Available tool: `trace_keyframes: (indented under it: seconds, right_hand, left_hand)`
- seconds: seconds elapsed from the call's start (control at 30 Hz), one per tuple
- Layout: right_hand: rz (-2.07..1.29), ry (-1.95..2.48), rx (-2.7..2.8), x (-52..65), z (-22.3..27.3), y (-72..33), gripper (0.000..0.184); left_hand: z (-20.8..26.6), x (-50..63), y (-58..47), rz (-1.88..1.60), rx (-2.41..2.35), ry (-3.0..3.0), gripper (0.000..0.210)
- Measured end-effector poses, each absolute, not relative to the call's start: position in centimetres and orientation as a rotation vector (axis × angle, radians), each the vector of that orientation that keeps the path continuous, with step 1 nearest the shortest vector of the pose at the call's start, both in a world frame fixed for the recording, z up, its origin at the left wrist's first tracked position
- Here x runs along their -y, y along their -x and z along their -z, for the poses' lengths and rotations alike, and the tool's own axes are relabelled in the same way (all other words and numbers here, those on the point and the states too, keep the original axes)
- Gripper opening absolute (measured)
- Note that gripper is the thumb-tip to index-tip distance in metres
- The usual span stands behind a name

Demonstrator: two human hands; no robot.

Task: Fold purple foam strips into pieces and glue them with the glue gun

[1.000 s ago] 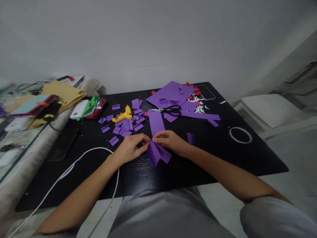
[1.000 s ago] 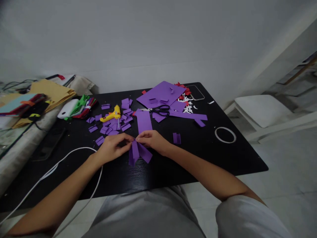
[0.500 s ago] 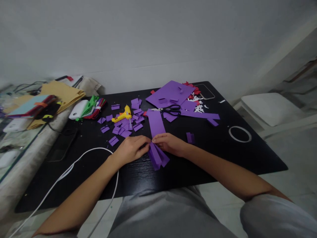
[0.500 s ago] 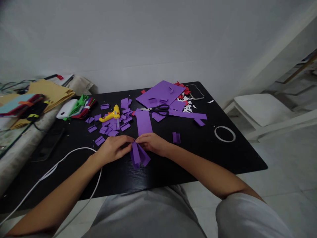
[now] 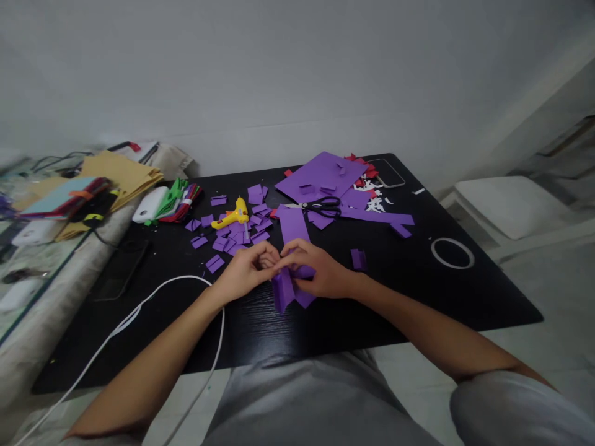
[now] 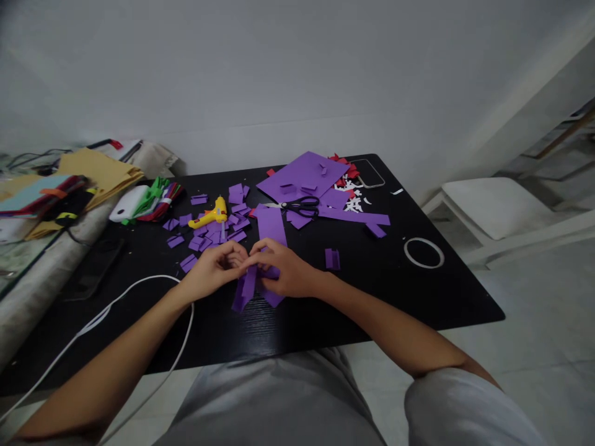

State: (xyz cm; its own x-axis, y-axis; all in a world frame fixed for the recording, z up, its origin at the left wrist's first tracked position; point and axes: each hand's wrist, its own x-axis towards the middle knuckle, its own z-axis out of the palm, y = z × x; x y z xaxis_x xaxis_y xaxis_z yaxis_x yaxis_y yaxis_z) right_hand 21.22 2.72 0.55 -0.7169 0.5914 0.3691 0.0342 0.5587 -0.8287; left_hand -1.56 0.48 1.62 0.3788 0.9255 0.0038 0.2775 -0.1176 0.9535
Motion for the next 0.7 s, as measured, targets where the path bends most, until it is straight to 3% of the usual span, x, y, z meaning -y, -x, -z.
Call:
trace_keyframes:
  seconds: [0.3, 0.7]
  right_hand:
    - [-1.21, 0.597, 2.064, -2.91, -0.59, -21.28, 0.018]
    - [-1.27, 0.683, 2.0, -2.99, -0.27, -21.26, 0.014]
  left_hand:
    - [-2.15, -0.29, 1.45, -0.761, -1.032, -1.505, 0.019]
    - [-2.38, -0.41, 1.4, -0.784, -1.076, -1.507, 0.015]
